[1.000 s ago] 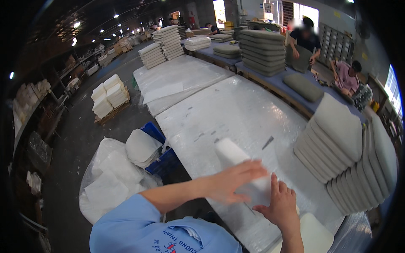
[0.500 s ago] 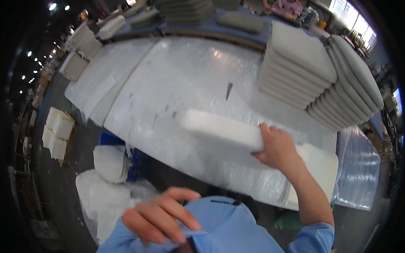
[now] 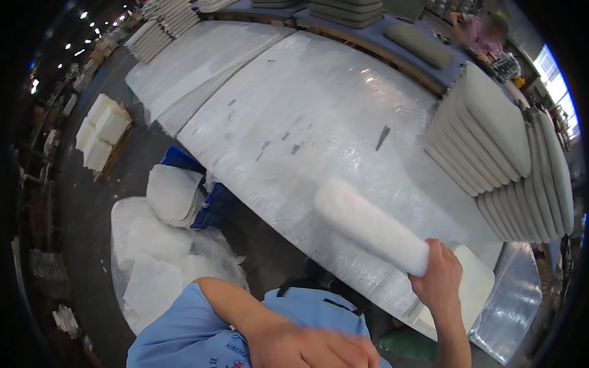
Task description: The person wraps a rectangular foam piece with a thin white sheet, smoothing the surface and folding the edges to enclose the foam. The wrapped item is then placed on a stack of similar wrapped pieces.
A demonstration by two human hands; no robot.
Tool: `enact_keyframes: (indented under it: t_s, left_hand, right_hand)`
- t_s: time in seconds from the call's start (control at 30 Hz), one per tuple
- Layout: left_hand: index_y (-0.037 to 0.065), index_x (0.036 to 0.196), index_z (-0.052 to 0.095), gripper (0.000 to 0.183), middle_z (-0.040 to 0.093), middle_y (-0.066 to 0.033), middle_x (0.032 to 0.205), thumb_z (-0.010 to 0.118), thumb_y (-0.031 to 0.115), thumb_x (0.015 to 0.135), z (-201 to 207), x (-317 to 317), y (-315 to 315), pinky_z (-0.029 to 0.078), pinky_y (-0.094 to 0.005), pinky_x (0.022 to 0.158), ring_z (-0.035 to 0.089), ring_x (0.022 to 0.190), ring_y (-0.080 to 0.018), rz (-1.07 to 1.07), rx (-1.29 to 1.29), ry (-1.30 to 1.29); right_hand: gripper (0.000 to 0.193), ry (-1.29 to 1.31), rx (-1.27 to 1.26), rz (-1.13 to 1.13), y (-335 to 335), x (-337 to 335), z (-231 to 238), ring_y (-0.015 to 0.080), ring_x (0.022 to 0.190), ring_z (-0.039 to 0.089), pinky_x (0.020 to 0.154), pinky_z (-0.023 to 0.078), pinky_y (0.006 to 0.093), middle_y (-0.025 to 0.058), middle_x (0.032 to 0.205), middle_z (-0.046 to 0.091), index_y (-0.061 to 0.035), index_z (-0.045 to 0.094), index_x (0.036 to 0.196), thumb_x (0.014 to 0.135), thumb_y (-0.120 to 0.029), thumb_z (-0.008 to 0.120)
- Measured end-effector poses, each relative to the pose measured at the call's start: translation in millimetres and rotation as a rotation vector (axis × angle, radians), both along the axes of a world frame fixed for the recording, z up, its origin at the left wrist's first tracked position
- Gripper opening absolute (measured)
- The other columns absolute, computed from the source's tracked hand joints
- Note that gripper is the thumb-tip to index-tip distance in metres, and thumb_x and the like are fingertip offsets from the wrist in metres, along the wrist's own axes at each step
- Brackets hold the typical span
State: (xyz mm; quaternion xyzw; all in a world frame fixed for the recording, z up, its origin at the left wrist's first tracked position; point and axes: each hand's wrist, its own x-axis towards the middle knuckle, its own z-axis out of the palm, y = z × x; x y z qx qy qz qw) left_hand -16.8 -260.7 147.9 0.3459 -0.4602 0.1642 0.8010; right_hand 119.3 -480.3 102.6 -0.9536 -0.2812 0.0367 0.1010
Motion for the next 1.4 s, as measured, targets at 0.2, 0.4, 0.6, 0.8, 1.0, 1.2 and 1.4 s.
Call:
enact_keyframes:
  t_s: [0.2,0.4,0.6,0.8,1.0,1.2,1.4]
  left_hand:
    - [0.004,0.118,0.069,0.025,0.07,-0.0058,0.109,0.066,0.023,0.102,-79.9,-2.9,45.1,0.051,-0.0384,0.097,0.067,0.102,-0.0209,-0.088,0.544,0.686]
    - [0.011,0.147,0.05,0.054,0.061,-0.0104,0.136,0.052,0.047,0.107,-299.1,-17.3,56.4,0.04,-0.0418,0.109,0.053,0.129,-0.0229,0.2,0.549,1.676]
    - [0.015,0.16,0.034,0.078,0.043,-0.0117,0.159,0.042,0.068,0.103,-333.1,8.6,37.8,0.025,-0.0569,0.119,0.037,0.147,-0.0282,-0.102,0.115,1.85]
    - [0.009,0.157,0.037,0.076,0.048,-0.0121,0.155,0.046,0.062,0.104,-316.8,40.7,67.3,0.039,-0.0476,0.115,0.046,0.141,-0.0311,-0.073,0.032,1.616]
    - [0.004,0.153,0.043,0.063,0.054,-0.014,0.149,0.067,0.029,0.101,-249.3,56.1,94.4,0.044,-0.0405,0.111,0.053,0.135,-0.0278,0.47,0.881,1.46]
    - [0.006,0.131,0.069,0.036,0.063,-0.0168,0.14,0.071,0.013,0.095,-45.1,26.1,52.5,0.04,-0.0485,0.115,0.052,0.139,-0.0374,-0.371,0.733,0.398]
    - [0.01,0.11,0.075,0.022,0.066,-0.0206,0.133,0.062,0.025,0.103,34.8,16.3,7.9,0.041,-0.0605,0.105,0.056,0.131,-0.0438,-0.582,0.559,-0.087]
  right_hand:
    - [0.036,0.002,0.051,-0.003,2.1,23.9,15.4,0.0419,0.088,0.068,0.075,0.053,0.0484,0.0173,0.09,0.07,-0.0032,0.062,0.099,0.069,-0.009,0.081]
    - [0.033,0.181,0.366,-0.248,-15.1,24.6,58.1,0.0295,0.085,0.071,0.078,0.054,0.0372,0.0139,0.091,0.074,-0.0004,0.066,0.1,0.072,-0.007,0.083]
    - [0.042,0.5,0.943,-0.629,-69.0,-1.6,22.9,0.0156,0.089,0.066,0.084,0.053,0.0308,0.006,0.1,0.072,0.0003,0.068,0.117,0.077,-0.002,0.078]
    - [0.049,0.627,1.312,-0.795,-115.1,-41.5,-94.2,0.0224,0.098,0.069,0.092,0.055,0.0374,0.012,0.108,0.072,0.0021,0.063,0.128,0.083,-0.012,0.078]
    - [0.076,0.666,1.069,-0.971,-156.2,-50.8,-201.6,0.0285,0.119,0.062,0.103,0.048,0.0412,0.0189,0.13,0.065,0.0024,0.048,0.146,0.089,-0.035,0.081]
    - [0.081,0.525,0.818,-1.125,-198.5,-87.1,-238.2,0.0304,0.115,0.063,0.098,0.049,0.0404,0.0225,0.124,0.066,-0.0012,0.047,0.15,0.087,-0.04,0.081]
    - [0.06,0.616,0.487,-1.094,-206.8,-146.6,-290.4,0.0252,0.102,0.067,0.09,0.053,0.0392,0.0157,0.109,0.07,-0.0004,0.064,0.131,0.087,-0.037,0.081]
